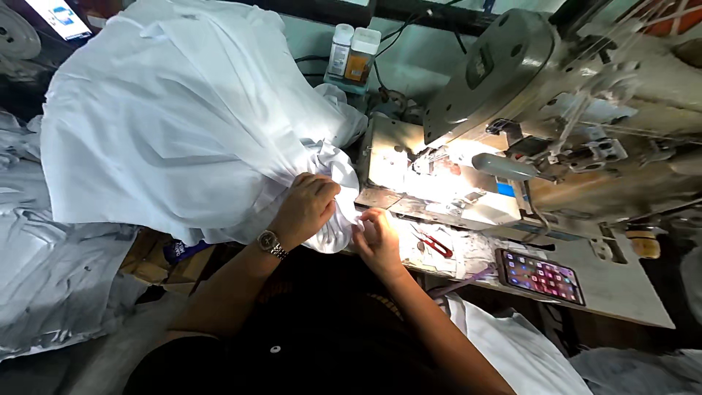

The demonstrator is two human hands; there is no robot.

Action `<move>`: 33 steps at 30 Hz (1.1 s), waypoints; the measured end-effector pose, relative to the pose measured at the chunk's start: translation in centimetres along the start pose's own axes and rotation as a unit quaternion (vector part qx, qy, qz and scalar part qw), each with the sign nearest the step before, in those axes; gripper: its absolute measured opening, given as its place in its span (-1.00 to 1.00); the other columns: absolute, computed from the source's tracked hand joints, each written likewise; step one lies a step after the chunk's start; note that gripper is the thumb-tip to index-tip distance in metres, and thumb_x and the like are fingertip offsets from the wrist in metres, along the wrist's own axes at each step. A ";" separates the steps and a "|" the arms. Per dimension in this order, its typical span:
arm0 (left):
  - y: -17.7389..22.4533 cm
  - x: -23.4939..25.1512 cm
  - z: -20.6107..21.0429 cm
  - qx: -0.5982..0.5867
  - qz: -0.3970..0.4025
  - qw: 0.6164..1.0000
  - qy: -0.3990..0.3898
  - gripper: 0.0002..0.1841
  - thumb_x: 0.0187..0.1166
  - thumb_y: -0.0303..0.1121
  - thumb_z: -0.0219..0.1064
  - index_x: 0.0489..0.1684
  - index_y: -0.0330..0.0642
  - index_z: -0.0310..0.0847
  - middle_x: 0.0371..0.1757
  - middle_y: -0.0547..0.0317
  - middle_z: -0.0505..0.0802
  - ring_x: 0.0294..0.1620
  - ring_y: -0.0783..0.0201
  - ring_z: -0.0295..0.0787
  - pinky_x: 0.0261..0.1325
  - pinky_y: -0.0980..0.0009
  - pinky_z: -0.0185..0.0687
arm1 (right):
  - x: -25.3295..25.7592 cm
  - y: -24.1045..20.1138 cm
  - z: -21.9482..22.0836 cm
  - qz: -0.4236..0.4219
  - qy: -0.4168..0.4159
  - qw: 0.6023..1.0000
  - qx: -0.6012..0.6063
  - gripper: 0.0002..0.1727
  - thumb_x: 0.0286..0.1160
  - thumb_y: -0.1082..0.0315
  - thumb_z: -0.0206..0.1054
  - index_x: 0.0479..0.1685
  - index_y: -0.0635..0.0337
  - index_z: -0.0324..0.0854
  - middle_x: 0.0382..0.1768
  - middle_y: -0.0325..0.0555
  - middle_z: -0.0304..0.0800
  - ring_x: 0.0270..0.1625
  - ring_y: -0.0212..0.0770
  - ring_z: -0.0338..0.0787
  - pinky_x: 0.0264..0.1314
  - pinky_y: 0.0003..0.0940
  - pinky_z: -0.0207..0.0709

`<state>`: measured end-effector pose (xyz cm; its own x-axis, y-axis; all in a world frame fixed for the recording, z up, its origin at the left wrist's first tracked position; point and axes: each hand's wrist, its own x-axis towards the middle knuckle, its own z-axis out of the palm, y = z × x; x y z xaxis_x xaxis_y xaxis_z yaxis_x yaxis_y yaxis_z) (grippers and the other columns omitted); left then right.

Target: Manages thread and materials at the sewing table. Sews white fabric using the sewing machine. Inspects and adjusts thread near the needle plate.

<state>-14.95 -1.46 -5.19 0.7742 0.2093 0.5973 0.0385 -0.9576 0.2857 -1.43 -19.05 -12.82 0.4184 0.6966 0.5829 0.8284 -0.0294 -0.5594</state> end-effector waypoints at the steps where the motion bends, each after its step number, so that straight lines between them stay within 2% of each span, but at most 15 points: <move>1: 0.3 0.3 0.0 -0.010 0.014 1.000 -0.007 -0.76 0.60 -0.40 0.16 -0.06 -0.21 0.79 0.01 0.06 0.91 0.24 0.09 0.81 0.56 0.03 0.46 | 0.3 -0.4 0.0 0.009 -0.016 1.000 0.004 -0.62 0.48 0.18 0.46 0.05 0.34 0.71 0.03 0.12 0.81 0.06 -0.10 0.84 0.17 -0.22 0.74; 2: 0.6 0.7 -0.1 -0.015 0.027 0.999 -0.020 -0.76 0.61 -0.39 0.17 -0.05 -0.20 0.78 -0.06 0.08 0.91 0.17 0.10 0.82 0.56 0.02 0.46 | 0.6 -0.8 0.0 0.014 -0.026 1.000 0.005 -0.60 0.50 0.17 0.48 0.10 0.34 0.71 0.04 0.11 0.83 0.05 -0.10 0.85 0.17 -0.19 0.74; 5: 0.6 2.2 -1.0 -0.035 0.072 0.990 -0.120 -0.81 0.65 -0.30 0.33 0.02 -0.17 0.77 -0.12 0.08 0.87 0.04 0.09 0.81 0.43 0.00 0.53 | 1.4 -0.6 -0.3 -0.003 0.008 1.000 0.015 -0.81 0.52 0.35 0.41 -0.08 0.28 0.83 -0.11 0.00 0.89 -0.02 -0.19 0.89 0.13 -0.27 0.77; 7: -0.4 3.5 -2.1 -0.015 0.081 0.980 -0.180 -0.87 0.57 -0.39 0.41 -0.06 -0.16 0.82 -0.18 0.03 0.81 -0.03 0.01 0.77 0.32 -0.06 0.56 | 1.9 -0.1 -1.4 0.015 0.032 0.998 0.047 -0.84 0.53 0.42 0.38 -0.08 0.28 0.84 -0.11 -0.02 0.90 -0.01 -0.24 0.88 0.17 -0.31 0.76; 9: -1.1 4.8 -3.3 0.021 0.054 0.985 -0.162 -0.87 0.59 -0.40 0.35 -0.14 -0.12 0.85 -0.20 0.00 0.78 -0.04 -0.04 0.75 0.25 -0.11 0.55 | 2.1 -0.3 -2.4 0.054 0.024 0.994 0.087 -0.84 0.57 0.42 0.35 -0.08 0.28 0.82 -0.14 -0.07 0.89 -0.03 -0.33 0.86 0.17 -0.37 0.74; 11: -0.6 6.1 -4.0 -0.019 0.015 0.995 -0.101 -0.85 0.59 -0.36 0.35 -0.15 -0.14 0.85 -0.09 -0.01 0.78 0.08 0.00 0.73 0.31 -0.06 0.52 | 2.3 -1.2 -3.1 0.126 -0.013 0.977 0.170 -0.83 0.63 0.38 0.32 -0.10 0.27 0.80 -0.26 -0.20 0.88 -0.18 -0.49 0.83 0.01 -0.52 0.74; 13: 0.5 7.1 -4.0 -0.146 -0.009 0.987 -0.073 -0.86 0.61 -0.42 0.31 -0.08 -0.24 0.76 0.03 0.04 0.78 0.12 0.20 0.73 0.27 0.20 0.65 | 2.3 -2.1 -3.7 0.179 -0.049 0.939 0.290 -0.83 0.68 0.38 0.30 -0.13 0.27 0.78 -0.35 -0.26 0.85 -0.29 -0.52 0.79 -0.11 -0.56 0.71; 15: 0.9 7.9 -2.9 -0.233 -0.020 0.969 -0.081 -0.89 0.69 -0.43 0.25 -0.05 -0.27 0.65 -0.18 0.10 0.79 -0.14 0.35 0.74 0.00 0.37 0.71 | 2.1 -2.2 -4.2 0.198 -0.073 0.901 0.378 -0.83 0.69 0.38 0.29 -0.14 0.27 0.75 -0.35 -0.27 0.83 -0.28 -0.48 0.78 -0.09 -0.50 0.71; 17: 0.8 8.6 -1.9 -0.186 -0.019 0.979 -0.083 -0.89 0.70 -0.42 0.25 -0.06 -0.25 0.65 -0.28 0.08 0.80 -0.26 0.25 0.77 -0.12 0.25 0.72 | 1.7 -1.9 -4.8 0.215 -0.081 0.876 0.425 -0.85 0.69 0.41 0.27 -0.13 0.28 0.73 -0.34 -0.25 0.82 -0.26 -0.43 0.79 -0.07 -0.46 0.72; 19: 0.7 9.0 -1.2 -0.106 -0.001 0.992 -0.074 -0.87 0.67 -0.43 0.27 -0.04 -0.24 0.71 -0.20 0.00 0.83 -0.15 0.09 0.84 -0.04 0.09 0.76 | 1.3 -1.5 -5.3 0.220 -0.071 0.879 0.416 -0.87 0.68 0.43 0.27 -0.14 0.28 0.71 -0.35 -0.24 0.81 -0.28 -0.43 0.78 -0.08 -0.45 0.71; 21: 1.0 9.2 -0.8 -0.055 0.003 0.996 -0.074 -0.85 0.63 -0.44 0.29 -0.01 -0.21 0.74 -0.14 -0.04 0.84 -0.10 0.02 0.86 -0.06 0.04 0.77 | 0.8 -1.1 -5.8 0.216 -0.066 0.900 0.373 -0.87 0.67 0.42 0.28 -0.14 0.27 0.72 -0.35 -0.25 0.82 -0.30 -0.45 0.79 -0.12 -0.49 0.71; 25: 1.0 9.2 -0.1 -0.004 0.006 0.997 -0.072 -0.85 0.57 -0.45 0.34 -0.02 -0.18 0.78 -0.19 -0.05 0.82 -0.22 -0.01 0.85 -0.23 0.02 0.75 | 0.1 -0.8 -6.8 0.219 -0.115 0.925 0.288 -0.83 0.67 0.33 0.31 -0.13 0.22 0.75 -0.41 -0.32 0.81 -0.37 -0.56 0.74 -0.24 -0.61 0.65; 27: 1.1 8.9 0.0 -0.010 0.008 0.996 -0.092 -0.85 0.53 -0.47 0.37 -0.04 -0.18 0.79 -0.18 -0.03 0.83 -0.19 0.00 0.85 -0.21 0.02 0.76 | 0.1 -0.5 -7.4 0.234 -0.166 0.919 0.269 -0.82 0.67 0.29 0.31 -0.13 0.20 0.75 -0.41 -0.33 0.81 -0.39 -0.57 0.74 -0.25 -0.62 0.65; 29: 1.3 8.5 -0.4 -0.043 0.016 0.991 -0.129 -0.86 0.52 -0.46 0.40 -0.05 -0.18 0.79 -0.16 -0.01 0.84 -0.14 0.02 0.84 -0.12 0.01 0.75 | 0.6 -0.3 -7.7 0.243 -0.191 0.916 0.256 -0.82 0.67 0.28 0.32 -0.11 0.20 0.74 -0.35 -0.32 0.84 -0.35 -0.57 0.77 -0.21 -0.61 0.68; 33: 2.3 8.0 -1.1 -0.083 0.042 0.983 -0.160 -0.90 0.52 -0.45 0.40 -0.12 -0.18 0.78 -0.20 0.05 0.82 -0.16 0.09 0.81 -0.10 0.06 0.74 | 2.7 -1.2 -7.0 0.189 -0.088 0.938 0.276 -0.67 0.58 0.32 0.42 0.23 0.28 0.70 -0.05 -0.10 0.91 -0.02 -0.32 0.90 0.13 -0.38 0.81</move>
<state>-9.34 -1.74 1.02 0.9305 0.0325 0.3649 -0.1166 -0.9180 0.3790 1.32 -22.19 -6.43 0.5354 0.8201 0.2021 0.2937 0.0436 -0.9549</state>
